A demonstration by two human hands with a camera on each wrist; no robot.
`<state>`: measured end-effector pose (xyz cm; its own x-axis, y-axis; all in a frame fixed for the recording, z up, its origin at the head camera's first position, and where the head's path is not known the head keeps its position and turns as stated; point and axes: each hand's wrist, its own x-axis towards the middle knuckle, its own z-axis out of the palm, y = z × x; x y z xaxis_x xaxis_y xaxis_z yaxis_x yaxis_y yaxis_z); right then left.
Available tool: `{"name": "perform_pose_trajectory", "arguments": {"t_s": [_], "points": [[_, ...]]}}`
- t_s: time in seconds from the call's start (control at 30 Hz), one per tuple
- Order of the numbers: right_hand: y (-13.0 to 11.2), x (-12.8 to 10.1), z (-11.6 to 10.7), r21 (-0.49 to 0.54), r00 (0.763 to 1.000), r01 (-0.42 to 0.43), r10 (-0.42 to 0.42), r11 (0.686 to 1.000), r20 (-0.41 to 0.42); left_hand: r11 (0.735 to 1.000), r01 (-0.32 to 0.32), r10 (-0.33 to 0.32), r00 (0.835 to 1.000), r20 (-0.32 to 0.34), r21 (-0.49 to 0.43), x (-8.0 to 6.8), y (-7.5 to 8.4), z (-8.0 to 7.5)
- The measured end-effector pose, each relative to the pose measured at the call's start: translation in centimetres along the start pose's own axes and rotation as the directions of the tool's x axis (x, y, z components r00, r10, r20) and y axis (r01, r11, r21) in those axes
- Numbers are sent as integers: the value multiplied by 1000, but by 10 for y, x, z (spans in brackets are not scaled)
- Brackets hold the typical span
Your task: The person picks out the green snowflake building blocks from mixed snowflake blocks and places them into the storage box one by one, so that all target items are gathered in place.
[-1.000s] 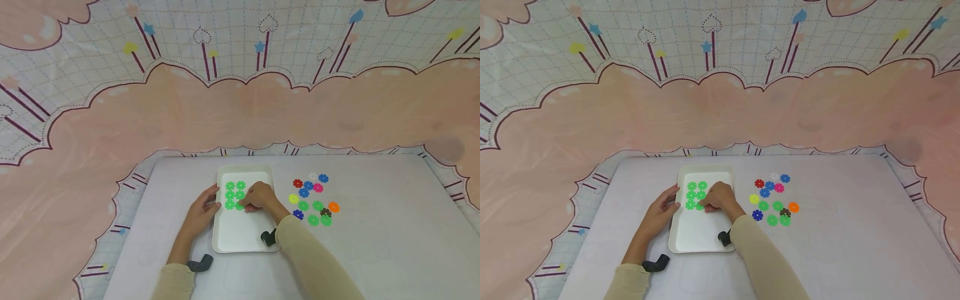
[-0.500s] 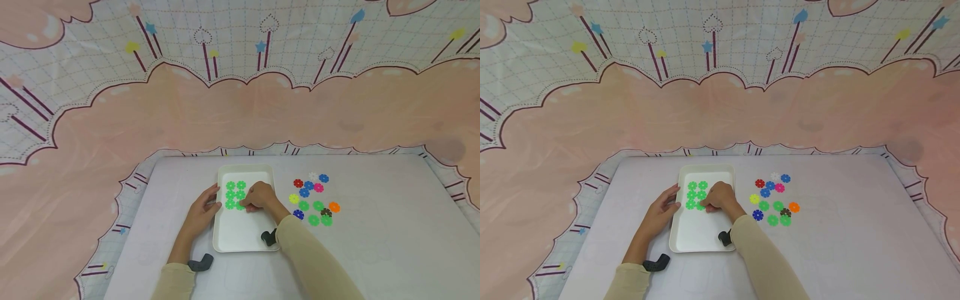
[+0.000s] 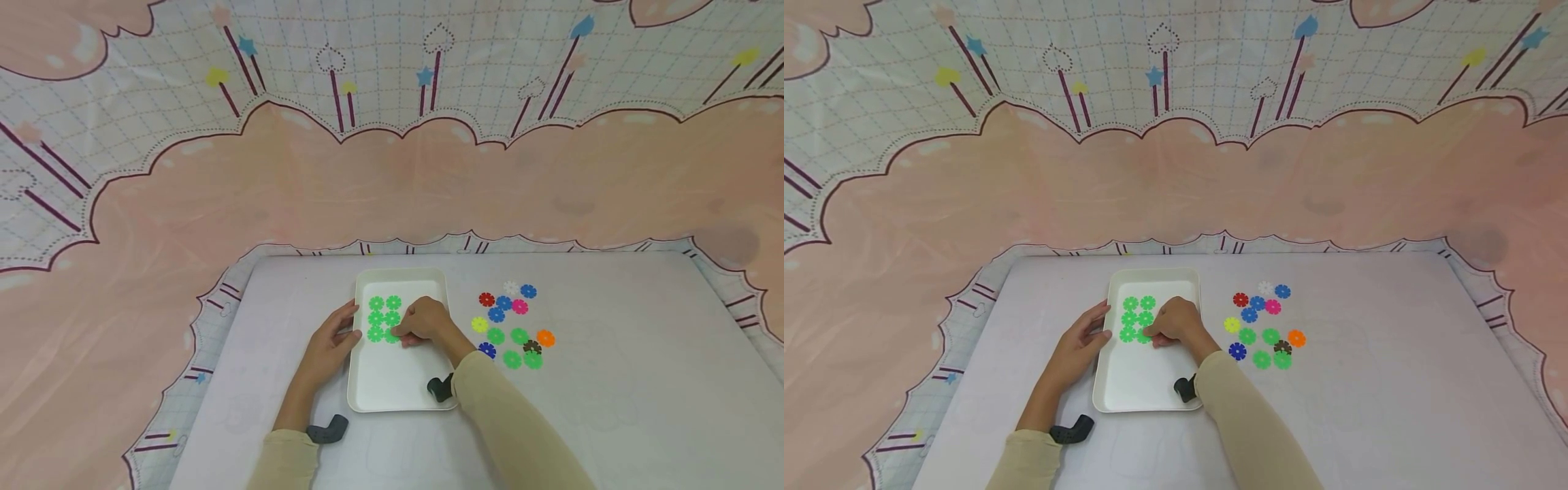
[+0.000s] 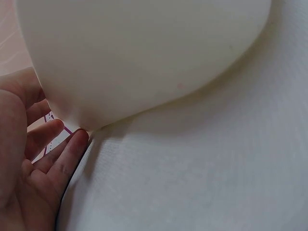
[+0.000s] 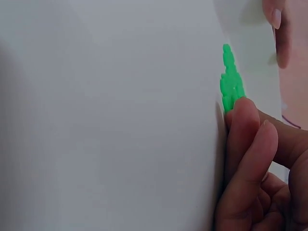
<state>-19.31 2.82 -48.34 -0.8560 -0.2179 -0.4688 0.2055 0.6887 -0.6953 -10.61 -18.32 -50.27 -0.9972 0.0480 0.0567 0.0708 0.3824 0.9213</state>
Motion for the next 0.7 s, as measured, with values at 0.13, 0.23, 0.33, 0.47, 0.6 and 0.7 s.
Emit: {"name": "perform_pose_trajectory", "arguments": {"t_s": [0.13, 0.23, 0.33, 0.47, 0.6, 0.7], "points": [[0, 0, 0, 28, 1000, 1, -1, 1000, 5, 1000, -7, 7, 1000, -1, -4, 0, 0, 0], [2, 0, 0, 37, 1000, 9, -9, 999, 5, 1000, -10, 10, 1000, 2, -6, 0, -1, -1], [4, 0, 0, 59, 999, 31, -31, 998, 5, 1000, -5, 5, 1000, 0, -8, -1, -1, -1], [5, -2, -1, 91, 997, 81, -81, 993, -6, 1000, 4, -4, 1000, -6, -4, -1, -1, -1], [4, -5, -4, 95, 994, 112, -111, 989, -21, 1000, 1, -1, 1000, -3, -1, -1, -1, -1], [2, -7, -7, 101, 990, 136, -133, 986, -37, 1000, -2, 2, 1000, -2, 2, -1, -1, 0]]}}
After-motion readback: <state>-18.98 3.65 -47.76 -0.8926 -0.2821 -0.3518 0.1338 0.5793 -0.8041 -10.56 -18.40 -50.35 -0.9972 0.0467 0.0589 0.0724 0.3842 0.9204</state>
